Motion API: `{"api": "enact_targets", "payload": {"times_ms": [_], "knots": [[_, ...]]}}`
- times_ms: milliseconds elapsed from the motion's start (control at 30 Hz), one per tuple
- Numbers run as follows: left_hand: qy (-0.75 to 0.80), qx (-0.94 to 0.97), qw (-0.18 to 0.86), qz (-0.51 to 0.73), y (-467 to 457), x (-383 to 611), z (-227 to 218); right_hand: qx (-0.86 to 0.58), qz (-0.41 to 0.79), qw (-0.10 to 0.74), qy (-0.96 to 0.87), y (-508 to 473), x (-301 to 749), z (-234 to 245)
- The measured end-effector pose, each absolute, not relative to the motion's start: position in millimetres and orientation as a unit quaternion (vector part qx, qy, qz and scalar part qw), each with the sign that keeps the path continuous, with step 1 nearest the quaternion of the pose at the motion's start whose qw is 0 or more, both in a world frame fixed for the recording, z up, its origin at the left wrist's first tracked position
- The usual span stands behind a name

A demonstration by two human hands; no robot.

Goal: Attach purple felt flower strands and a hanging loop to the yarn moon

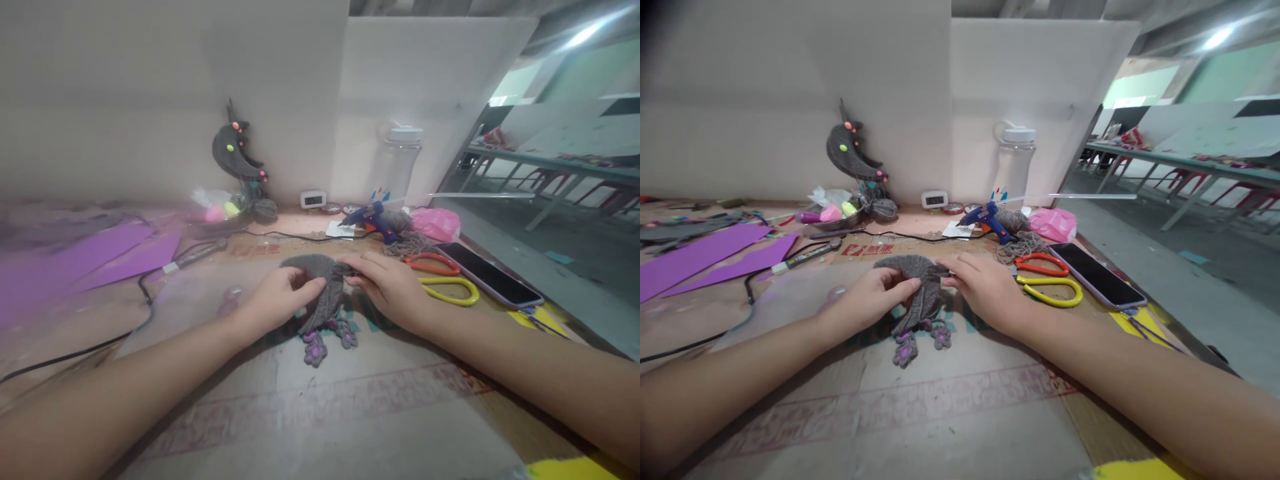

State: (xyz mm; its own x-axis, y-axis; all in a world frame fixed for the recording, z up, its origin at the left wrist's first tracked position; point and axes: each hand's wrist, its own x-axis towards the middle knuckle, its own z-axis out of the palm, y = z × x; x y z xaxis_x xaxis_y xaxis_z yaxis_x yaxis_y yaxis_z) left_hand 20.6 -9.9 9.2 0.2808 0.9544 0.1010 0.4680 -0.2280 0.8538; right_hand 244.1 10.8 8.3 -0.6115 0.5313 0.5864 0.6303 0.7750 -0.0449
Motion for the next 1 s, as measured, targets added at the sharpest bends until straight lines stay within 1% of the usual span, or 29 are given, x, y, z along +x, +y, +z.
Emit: {"api": "enact_targets", "payload": {"times_ms": [333, 667, 733, 833, 900, 1000], "knots": [[0.503, 0.716, 0.366, 0.317, -11.5, 20.6, 9.9, -0.287, -0.17, 0.294, -0.896, 11.8, 242.9, 5.4], [0.502, 0.721, 0.361, 0.313, -11.6, 20.9, 9.9, -0.271, -0.151, 0.303, -0.901, 12.2, 243.6, 4.9], [0.5, 0.72, 0.363, 0.315, -11.1, 20.4, 9.0, -0.274, -0.136, 0.304, -0.902, 11.7, 243.8, 5.0], [0.499, 0.715, 0.37, 0.32, -10.7, 20.1, 8.8, -0.307, -0.06, 0.311, -0.897, 11.8, 245.1, 4.0], [0.5, 0.713, 0.371, 0.32, -10.5, 20.0, 9.3, -0.335, -0.002, 0.344, -0.877, 13.0, 246.6, 2.6], [0.499, 0.716, 0.369, 0.318, -10.0, 19.8, 9.5, -0.362, 0.045, 0.393, -0.844, 14.6, 247.4, 0.8]]}}
